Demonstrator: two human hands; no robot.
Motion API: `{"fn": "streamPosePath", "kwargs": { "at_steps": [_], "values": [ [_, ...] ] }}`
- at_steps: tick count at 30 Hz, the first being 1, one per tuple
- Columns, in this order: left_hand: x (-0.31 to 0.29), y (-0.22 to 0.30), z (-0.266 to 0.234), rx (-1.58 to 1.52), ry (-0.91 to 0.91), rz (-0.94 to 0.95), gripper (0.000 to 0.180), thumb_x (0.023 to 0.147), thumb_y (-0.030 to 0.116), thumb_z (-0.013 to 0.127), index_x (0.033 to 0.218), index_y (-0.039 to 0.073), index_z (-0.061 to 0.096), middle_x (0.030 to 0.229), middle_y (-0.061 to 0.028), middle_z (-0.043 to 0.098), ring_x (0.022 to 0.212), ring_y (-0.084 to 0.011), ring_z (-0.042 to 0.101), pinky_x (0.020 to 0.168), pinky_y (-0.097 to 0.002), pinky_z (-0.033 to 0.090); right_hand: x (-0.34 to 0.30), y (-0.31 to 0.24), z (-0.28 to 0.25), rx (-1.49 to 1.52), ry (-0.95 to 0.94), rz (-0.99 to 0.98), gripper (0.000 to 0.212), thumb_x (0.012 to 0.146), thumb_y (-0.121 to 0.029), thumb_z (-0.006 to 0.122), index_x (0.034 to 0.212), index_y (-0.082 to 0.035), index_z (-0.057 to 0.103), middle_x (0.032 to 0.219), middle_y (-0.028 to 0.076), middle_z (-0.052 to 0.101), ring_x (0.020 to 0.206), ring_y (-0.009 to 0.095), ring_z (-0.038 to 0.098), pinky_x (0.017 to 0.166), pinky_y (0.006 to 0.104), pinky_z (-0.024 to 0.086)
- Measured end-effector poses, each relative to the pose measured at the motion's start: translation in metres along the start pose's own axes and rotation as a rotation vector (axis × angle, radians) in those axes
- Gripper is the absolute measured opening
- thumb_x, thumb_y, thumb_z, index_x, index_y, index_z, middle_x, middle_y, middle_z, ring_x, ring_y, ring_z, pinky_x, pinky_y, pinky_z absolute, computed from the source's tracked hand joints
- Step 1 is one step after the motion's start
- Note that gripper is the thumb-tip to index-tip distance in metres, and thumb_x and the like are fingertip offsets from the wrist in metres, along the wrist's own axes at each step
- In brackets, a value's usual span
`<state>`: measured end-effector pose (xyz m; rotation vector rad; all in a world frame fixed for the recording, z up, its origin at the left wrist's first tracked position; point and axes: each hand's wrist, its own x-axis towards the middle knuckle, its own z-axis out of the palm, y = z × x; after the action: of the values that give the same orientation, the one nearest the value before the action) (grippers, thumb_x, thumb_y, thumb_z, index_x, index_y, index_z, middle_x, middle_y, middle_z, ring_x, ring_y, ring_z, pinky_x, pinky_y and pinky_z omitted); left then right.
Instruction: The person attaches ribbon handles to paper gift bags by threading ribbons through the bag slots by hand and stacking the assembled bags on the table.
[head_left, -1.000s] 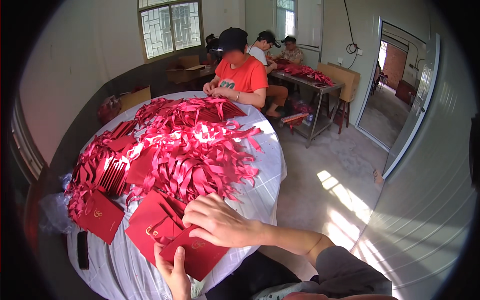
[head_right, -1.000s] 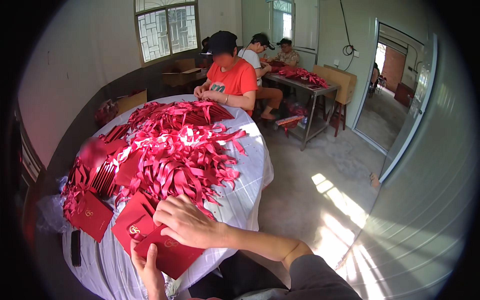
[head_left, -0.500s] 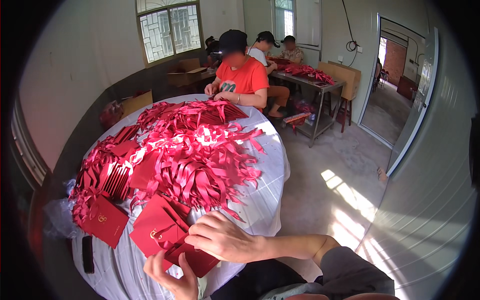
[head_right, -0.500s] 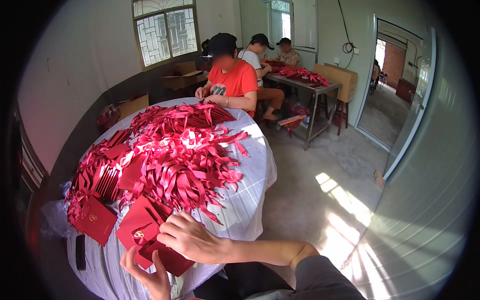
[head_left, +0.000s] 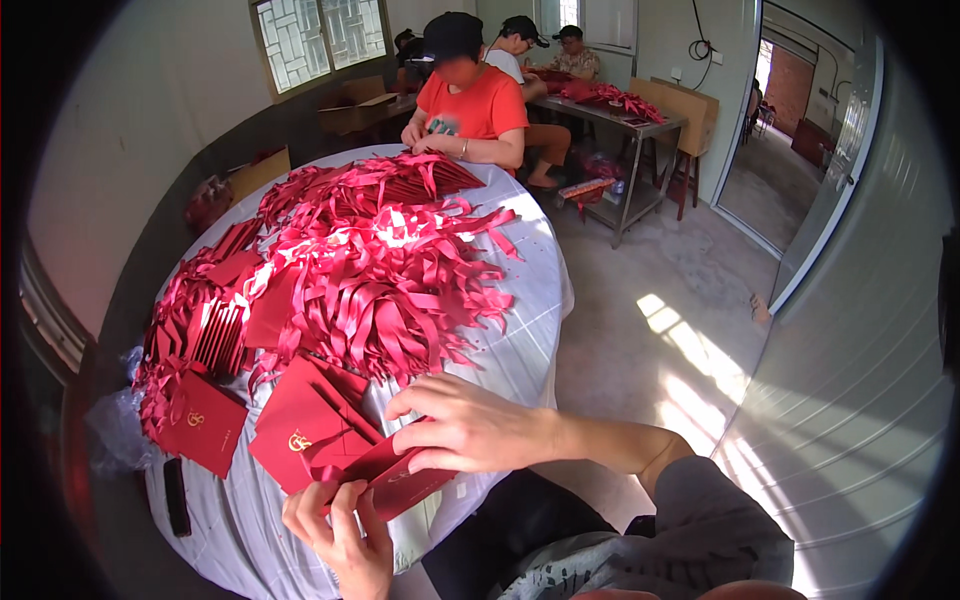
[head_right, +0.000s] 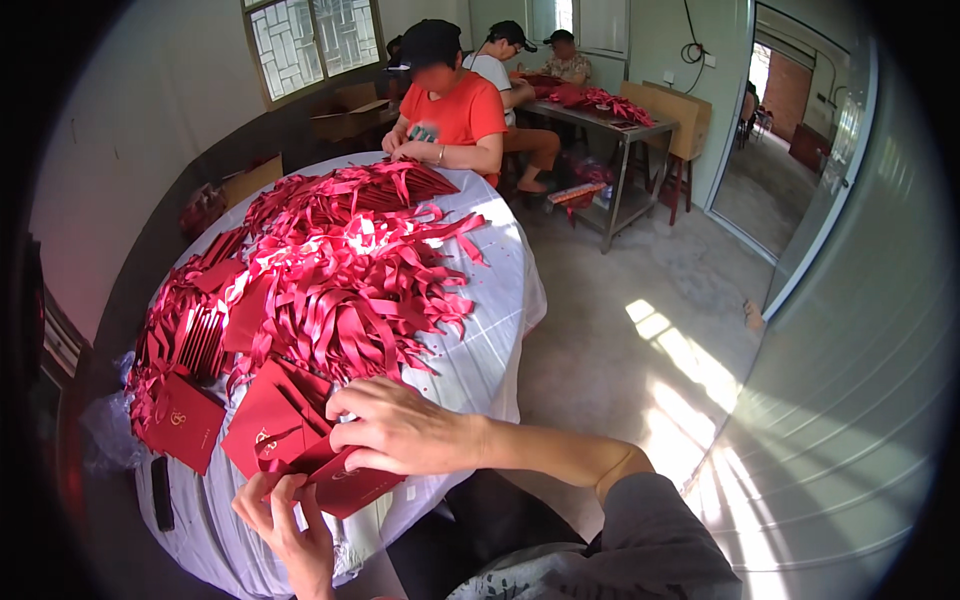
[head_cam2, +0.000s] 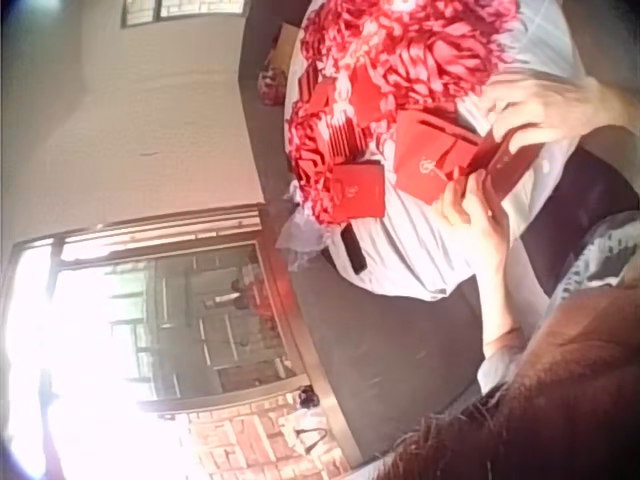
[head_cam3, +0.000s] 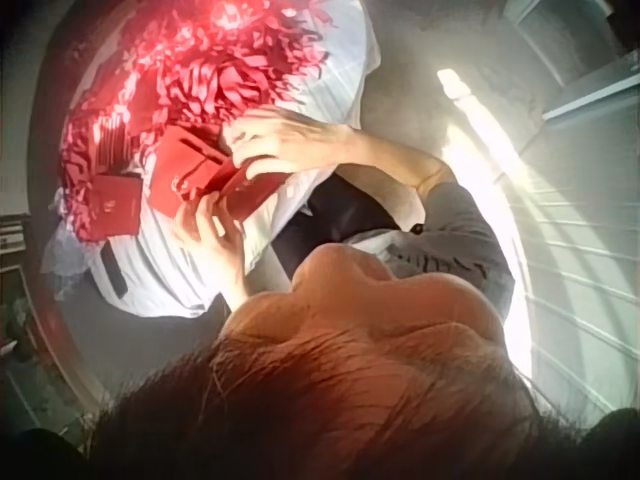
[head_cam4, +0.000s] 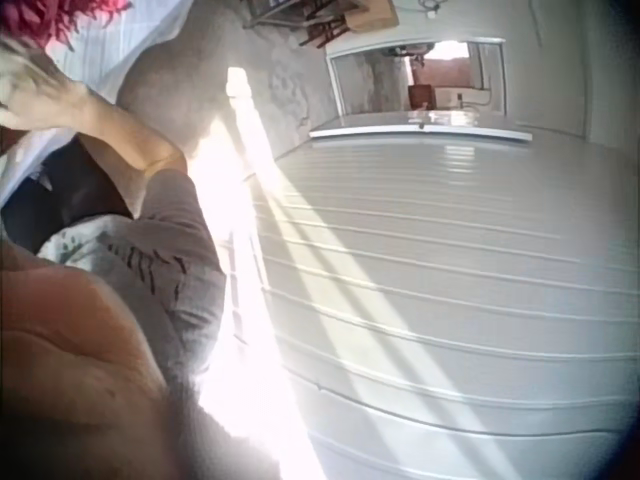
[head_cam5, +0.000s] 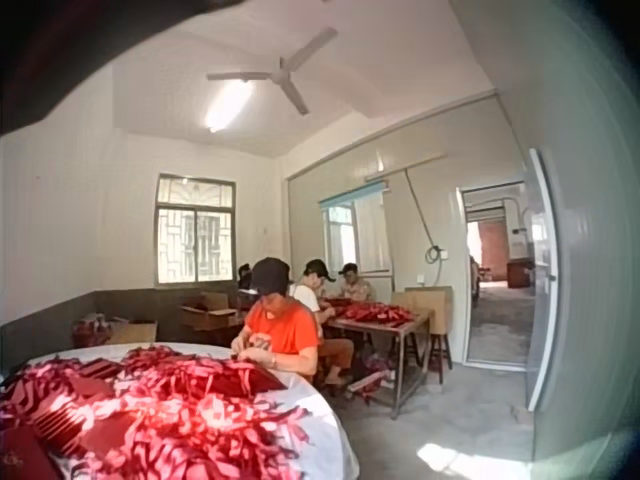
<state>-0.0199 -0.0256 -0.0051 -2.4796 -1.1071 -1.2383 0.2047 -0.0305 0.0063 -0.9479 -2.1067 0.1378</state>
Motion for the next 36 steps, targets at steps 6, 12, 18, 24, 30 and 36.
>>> {"fn": "streamPosePath", "kwargs": {
  "at_steps": [6,12,18,24,30,36],
  "values": [
    [0.003,0.001,-0.011,0.109,-0.086,0.032,0.019,0.081,0.011,0.071,0.100,0.010,0.067,0.103,-0.0127,0.057,0.097,-0.0305,0.054,0.090,-0.0449,0.042,-0.002,0.003,-0.007,0.158,-0.100,0.018,0.021,0.084,-0.010,0.064,0.104,-0.004,0.060,0.094,0.011,0.055,0.082,0.029,0.062,0.069,0.0387,0.050],
    [0.006,0.004,-0.010,0.179,-0.030,0.033,0.014,0.083,0.011,0.070,0.097,0.009,0.066,0.094,-0.0072,0.062,0.087,-0.0264,0.057,0.083,-0.0425,0.043,0.004,0.008,-0.006,0.237,-0.093,-0.003,0.027,0.085,-0.009,0.064,0.111,-0.002,0.057,0.098,0.013,0.055,0.084,0.031,0.062,0.071,0.0388,0.051],
    [0.020,0.001,-0.011,0.084,-0.112,-0.004,0.017,0.079,0.010,0.072,0.096,0.011,0.067,0.090,-0.0039,0.066,0.085,-0.0252,0.057,0.083,-0.0395,0.041,0.013,0.027,-0.034,0.281,-0.131,0.022,0.021,0.087,-0.011,0.065,0.105,0.000,0.063,0.099,0.013,0.061,0.087,0.028,0.063,0.075,0.0360,0.051],
    [0.024,0.001,-0.018,0.052,-0.142,-0.049,0.017,0.077,0.010,0.074,0.094,0.012,0.069,0.087,-0.0014,0.068,0.086,-0.0257,0.055,0.082,-0.0377,0.041,0.032,0.034,-0.044,0.393,-0.209,0.009,0.013,0.087,-0.008,0.064,0.095,0.001,0.066,0.086,0.012,0.065,0.078,0.026,0.064,0.067,0.0344,0.049],
    [0.024,-0.005,-0.034,-0.013,-0.307,0.040,0.012,0.079,0.008,0.071,0.091,0.008,0.069,0.092,-0.0074,0.066,0.097,-0.0326,0.054,0.086,-0.0436,0.043,0.034,0.033,-0.043,0.513,-0.294,0.067,0.009,0.086,-0.006,0.064,0.092,0.000,0.068,0.081,0.010,0.068,0.068,0.022,0.064,0.061,0.0316,0.048],
    [0.020,-0.006,-0.039,-0.039,-0.355,0.124,0.013,0.083,0.006,0.066,0.095,0.005,0.068,0.089,-0.0104,0.066,0.093,-0.0341,0.059,0.090,-0.0442,0.044,0.037,0.056,-0.035,0.844,-0.378,0.418,0.012,0.088,-0.009,0.065,0.097,-0.002,0.068,0.079,0.004,0.069,0.054,0.005,0.057,0.049,0.0198,0.045]
  ]
}}
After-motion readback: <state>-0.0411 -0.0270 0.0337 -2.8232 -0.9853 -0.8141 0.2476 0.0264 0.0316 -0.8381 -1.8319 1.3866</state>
